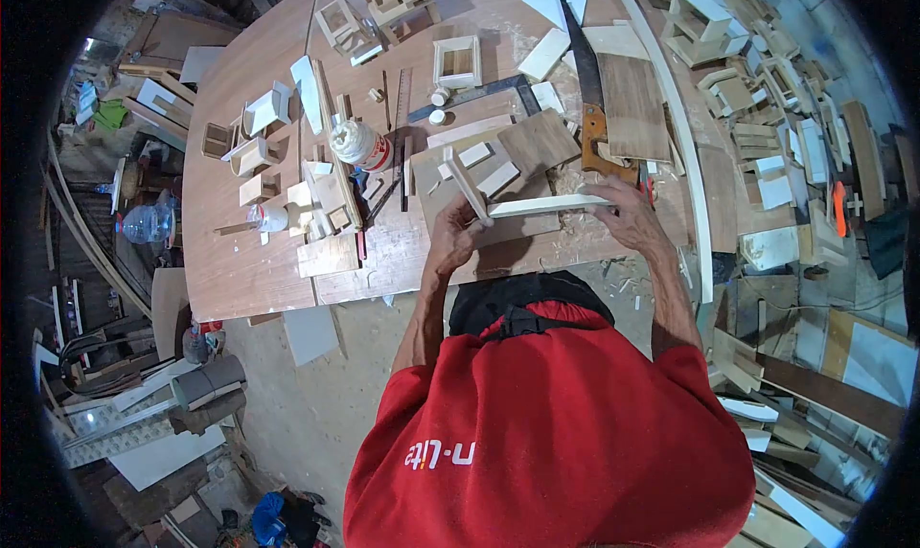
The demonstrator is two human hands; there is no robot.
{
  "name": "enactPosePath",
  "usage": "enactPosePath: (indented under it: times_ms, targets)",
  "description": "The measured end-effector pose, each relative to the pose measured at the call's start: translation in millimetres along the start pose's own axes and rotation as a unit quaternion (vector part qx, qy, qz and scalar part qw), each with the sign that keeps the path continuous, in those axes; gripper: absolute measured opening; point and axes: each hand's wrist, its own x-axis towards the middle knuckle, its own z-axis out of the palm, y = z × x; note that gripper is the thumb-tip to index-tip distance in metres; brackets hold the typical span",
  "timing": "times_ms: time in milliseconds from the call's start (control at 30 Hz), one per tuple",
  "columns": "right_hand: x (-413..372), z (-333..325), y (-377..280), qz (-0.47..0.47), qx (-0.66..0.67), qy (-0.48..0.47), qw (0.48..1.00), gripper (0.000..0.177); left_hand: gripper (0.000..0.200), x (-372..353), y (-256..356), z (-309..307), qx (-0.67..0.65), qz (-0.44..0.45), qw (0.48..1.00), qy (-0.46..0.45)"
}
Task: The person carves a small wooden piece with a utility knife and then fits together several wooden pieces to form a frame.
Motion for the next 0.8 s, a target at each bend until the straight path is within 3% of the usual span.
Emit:
enactPosePath:
  times_ms: [33, 200, 400, 600, 800]
  targets:
    - [3, 3, -2, -0.051, -0.074, 0.000, 0.996, 0.033, 0.029, -1, -2, 1, 0.014, 0.000, 1.000, -0.007]
    - [12, 12, -10, -0.059, -0.080, 0.005, 0.995, 0.033, 0.027, -8, -2, 1, -0.030, -0.002, 0.999, 0.025]
    - [19, 21, -9, -0.083, -0.051, 0.013, 0.995, 0.033, 0.027, -8, -14, -17, 0.136, -0.015, 0.990, 0.037]
    - [14, 29, -9, -0.066, -0.042, 0.021, 0.997, 0.031, 0.030, -12, -18, -15, 0.170, 0.051, 0.983, 0.045]
    - [5, 38, -8, -0.065, -0.014, 0.046, 0.997, 0.034, 0.036, -13, -13, -16, 0.290, 0.111, 0.950, 0.032]
